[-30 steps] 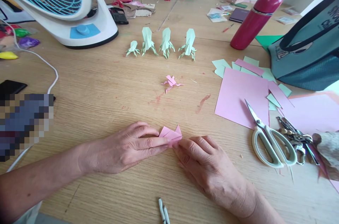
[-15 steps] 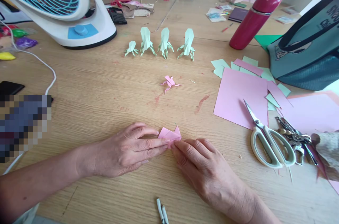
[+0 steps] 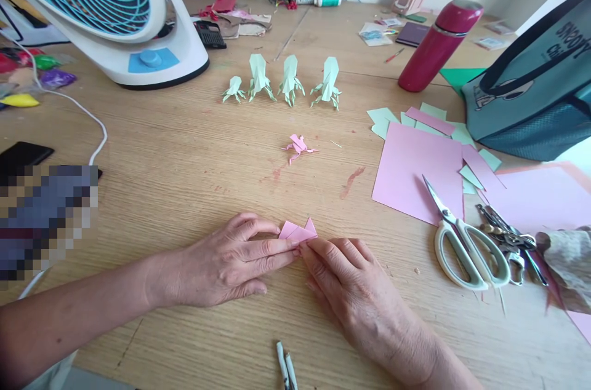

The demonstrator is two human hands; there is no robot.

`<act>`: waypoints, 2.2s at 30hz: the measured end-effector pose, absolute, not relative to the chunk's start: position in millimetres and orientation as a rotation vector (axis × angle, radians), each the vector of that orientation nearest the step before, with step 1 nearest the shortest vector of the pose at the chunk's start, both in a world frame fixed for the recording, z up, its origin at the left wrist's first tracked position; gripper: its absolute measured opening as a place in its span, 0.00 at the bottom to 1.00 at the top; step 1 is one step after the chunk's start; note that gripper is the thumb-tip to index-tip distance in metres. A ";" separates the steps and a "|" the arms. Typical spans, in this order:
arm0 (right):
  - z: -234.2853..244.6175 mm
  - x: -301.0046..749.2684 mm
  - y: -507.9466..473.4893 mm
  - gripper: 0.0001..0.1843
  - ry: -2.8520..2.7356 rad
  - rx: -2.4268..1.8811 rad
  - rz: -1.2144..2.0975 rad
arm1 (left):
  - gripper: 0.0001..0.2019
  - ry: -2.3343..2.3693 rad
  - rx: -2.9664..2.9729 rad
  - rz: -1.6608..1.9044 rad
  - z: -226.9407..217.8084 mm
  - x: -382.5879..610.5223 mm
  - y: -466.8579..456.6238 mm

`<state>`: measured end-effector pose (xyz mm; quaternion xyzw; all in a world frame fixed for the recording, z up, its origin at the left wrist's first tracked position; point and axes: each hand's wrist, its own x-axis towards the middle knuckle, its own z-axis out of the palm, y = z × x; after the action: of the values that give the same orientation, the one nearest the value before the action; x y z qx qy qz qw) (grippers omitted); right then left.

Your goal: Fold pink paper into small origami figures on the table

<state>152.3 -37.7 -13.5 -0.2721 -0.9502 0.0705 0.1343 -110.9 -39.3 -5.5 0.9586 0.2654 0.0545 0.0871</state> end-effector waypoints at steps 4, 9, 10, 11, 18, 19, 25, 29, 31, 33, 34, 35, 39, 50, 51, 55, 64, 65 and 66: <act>-14.9 154.7 -36.7 0.21 -2.747 -0.743 0.185 | 0.26 0.815 2.841 0.123 -4.0 -109.4 -41.0; -14.9 162.2 -37.4 0.23 -2.766 -0.683 0.178 | 0.29 0.821 2.841 0.131 -4.0 -108.2 -43.8; -14.8 163.0 -37.5 0.23 -2.766 -0.681 0.189 | 0.29 0.822 2.839 0.134 -4.6 -108.0 -44.3; -14.7 163.3 -37.6 0.23 -2.764 -0.683 0.198 | 0.29 0.824 2.837 0.139 -5.3 -107.8 -44.6; -14.5 158.3 -37.7 0.18 -2.740 -0.689 0.189 | 0.27 0.835 2.842 0.182 -7.8 -104.7 -45.8; -14.5 158.2 -37.9 0.18 -2.740 -0.691 0.187 | 0.27 0.834 2.844 0.177 -7.4 -104.5 -45.9; -14.4 160.7 -39.3 0.19 -2.735 -0.639 0.159 | 0.26 0.840 2.861 0.202 -8.9 -103.9 -47.6; -15.7 160.2 -40.1 0.18 -2.743 -0.652 0.134 | 0.26 0.863 2.870 0.264 -11.9 -102.3 -49.3; -16.0 159.3 -40.3 0.18 -2.755 -0.661 0.129 | 0.27 0.872 2.874 0.288 -12.2 -102.1 -49.6; -15.3 158.2 -40.3 0.18 -2.757 -0.664 0.124 | 0.27 0.864 2.875 0.301 -11.5 -102.6 -49.1; -14.5 157.6 -40.3 0.18 -2.751 -0.665 0.122 | 0.26 0.852 2.874 0.308 -10.9 -103.2 -48.7; -13.6 157.1 -40.2 0.18 -2.744 -0.668 0.124 | 0.26 0.840 2.874 0.312 -10.3 -104.0 -48.1; -11.3 155.9 -40.0 0.17 -2.710 -0.670 0.115 | 0.23 0.816 2.887 0.334 -8.3 -107.7 -45.9; -11.5 154.7 -40.4 0.15 -2.711 -0.700 0.121 | 0.19 0.794 2.900 0.444 -9.0 -110.9 -41.7; -11.1 154.6 -40.6 0.15 -2.714 -0.704 0.121 | 0.18 0.790 2.900 0.443 -9.3 -111.0 -41.5; -11.2 153.6 -40.3 0.19 -2.716 -0.745 0.120 | 0.18 0.778 2.904 0.454 -10.9 -111.6 -41.5; -13.9 155.6 -41.9 0.21 -2.775 -0.793 0.140 | 0.21 0.762 2.880 0.383 -8.4 -113.7 -41.5; -13.6 156.1 -42.6 0.21 -2.779 -0.784 0.126 | 0.22 0.760 2.887 0.377 -8.1 -113.9 -41.4; -13.1 156.3 -43.2 0.21 -2.785 -0.771 0.109 | 0.22 0.757 2.893 0.376 -7.8 -114.0 -41.3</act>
<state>156.3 -43.2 -13.1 -0.2645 -0.9556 0.0375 0.1244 -114.0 -41.3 -7.8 0.9579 0.2508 0.1245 0.0638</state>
